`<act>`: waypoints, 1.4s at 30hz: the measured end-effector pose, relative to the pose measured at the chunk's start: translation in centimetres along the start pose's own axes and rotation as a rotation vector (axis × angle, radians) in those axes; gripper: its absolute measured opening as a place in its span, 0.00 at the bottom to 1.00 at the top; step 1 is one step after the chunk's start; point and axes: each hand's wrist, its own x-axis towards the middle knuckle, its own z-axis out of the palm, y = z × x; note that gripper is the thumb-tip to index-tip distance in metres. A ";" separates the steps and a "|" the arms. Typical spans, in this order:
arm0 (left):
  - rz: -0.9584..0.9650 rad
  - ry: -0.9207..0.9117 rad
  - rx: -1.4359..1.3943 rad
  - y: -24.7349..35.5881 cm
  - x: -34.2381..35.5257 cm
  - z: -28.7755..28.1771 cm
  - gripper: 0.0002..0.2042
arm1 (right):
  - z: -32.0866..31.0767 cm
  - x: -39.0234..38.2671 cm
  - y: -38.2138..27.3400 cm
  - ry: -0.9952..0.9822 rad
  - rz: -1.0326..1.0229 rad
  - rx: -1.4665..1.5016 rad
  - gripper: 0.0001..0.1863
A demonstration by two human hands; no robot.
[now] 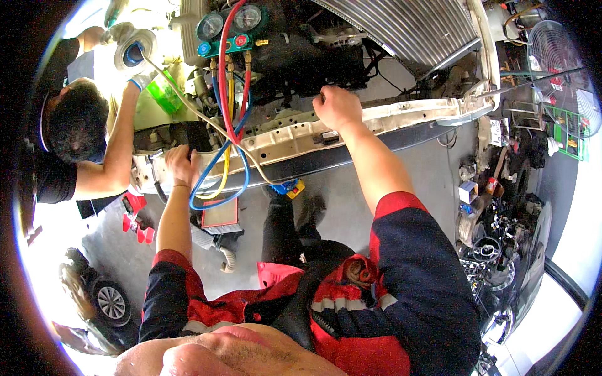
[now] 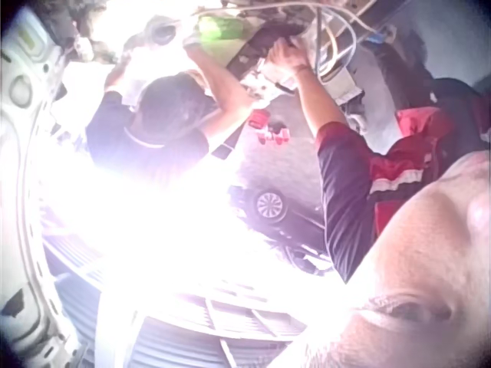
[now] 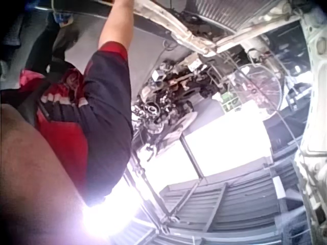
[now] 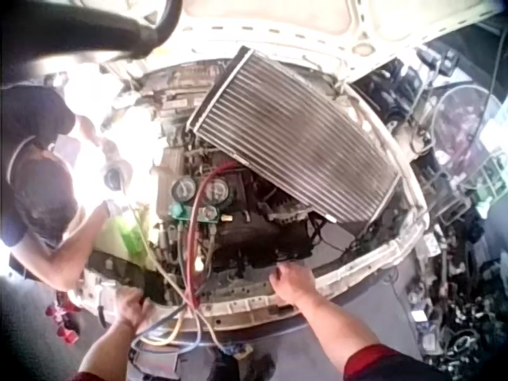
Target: The person uncoils an electrical cord, connects it to a power plug, and walks over to an open car hood, resting their hands on the front support frame.
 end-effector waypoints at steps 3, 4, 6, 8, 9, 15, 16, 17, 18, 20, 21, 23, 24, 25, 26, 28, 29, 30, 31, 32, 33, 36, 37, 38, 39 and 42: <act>0.006 0.017 -0.011 0.2 0.1 -0.1 0.09 | 0.5 0.0 0.1 0.035 -0.004 -0.011 0.14; -0.006 0.009 -0.006 0.2 0.1 -0.1 0.09 | 0.4 0.1 0.1 -0.002 0.018 -0.014 0.14; -0.022 0.003 0.002 0.2 0.1 -0.1 0.09 | 0.4 0.1 0.1 0.007 0.015 -0.006 0.15; -0.026 -0.004 -0.019 0.2 0.1 -0.1 0.09 | 0.5 0.1 0.1 0.013 0.011 0.003 0.15; -0.031 -0.003 -0.014 0.3 0.1 -0.2 0.09 | 0.6 0.1 0.1 0.024 0.007 -0.004 0.15; -0.026 0.022 -0.012 0.2 0.1 -0.1 0.09 | 0.2 0.1 -0.1 -0.065 0.024 -0.012 0.16; -0.034 -0.007 -0.016 0.1 0.1 -0.1 0.08 | 0.3 0.1 0.1 -0.048 0.029 -0.019 0.16; -0.041 -0.006 -0.009 0.0 0.0 0.0 0.08 | 0.4 0.1 0.2 -0.030 0.035 -0.025 0.17; -0.042 -0.008 -0.007 0.0 0.0 0.0 0.08 | 0.3 0.2 0.0 -0.024 0.036 -0.034 0.18; -0.042 -0.004 -0.011 0.0 -0.2 0.0 0.08 | 0.1 0.1 -0.4 -0.062 0.044 -0.038 0.18; -0.049 -0.005 -0.004 0.1 -0.1 0.1 0.08 | -0.1 0.2 -0.4 -0.094 0.059 -0.047 0.19; -0.040 0.033 -0.040 0.3 0.0 0.3 0.08 | 0.8 0.2 0.5 -0.040 0.036 -0.037 0.18; -0.049 0.024 -0.028 0.2 -0.1 0.2 0.08 | 0.5 0.1 0.1 -0.033 0.033 -0.036 0.17; -0.060 0.027 -0.017 0.1 -0.2 0.1 0.08 | 0.3 0.0 -0.2 -0.025 0.030 -0.035 0.17; -0.062 0.025 -0.007 0.0 -0.3 0.0 0.08 | 0.1 0.0 -0.5 -0.006 0.008 -0.029 0.16; -0.072 -0.015 0.007 0.0 -0.3 0.1 0.08 | 0.1 0.0 -0.5 -0.025 0.021 -0.022 0.16; -0.080 -0.017 0.014 0.0 -0.3 0.0 0.08 | 0.1 0.1 -0.4 -0.037 0.042 -0.021 0.16; -0.073 -0.006 0.002 0.1 -0.2 0.0 0.08 | 0.2 0.1 -0.3 -0.020 0.025 -0.027 0.16; -0.066 0.005 -0.010 0.2 -0.2 0.0 0.08 | 0.2 0.1 -0.3 -0.023 0.018 -0.026 0.16; -0.072 0.013 -0.014 0.3 -0.1 0.0 0.08 | 0.1 0.2 -0.2 -0.043 0.023 -0.024 0.16; -0.076 0.012 -0.012 0.3 -0.1 0.0 0.08 | 0.0 0.1 -0.3 -0.064 0.029 -0.023 0.16; -0.054 0.036 -0.020 0.4 -0.1 -0.2 0.08 | 0.3 0.1 -0.3 -0.039 0.032 -0.028 0.16; -0.058 0.023 -0.025 0.5 0.0 -0.4 0.08 | 0.3 0.1 -0.3 -0.040 0.032 -0.029 0.16; -0.061 0.011 -0.031 0.6 0.0 -0.4 0.08 | 0.3 0.1 -0.3 -0.035 0.029 -0.028 0.15; -0.062 0.011 -0.030 0.5 0.0 -0.4 0.08 | 0.3 0.1 -0.3 -0.028 0.025 -0.026 0.15; -0.068 0.027 -0.019 0.4 0.0 -0.3 0.08 | 0.5 0.2 -0.3 -0.018 0.016 -0.038 0.15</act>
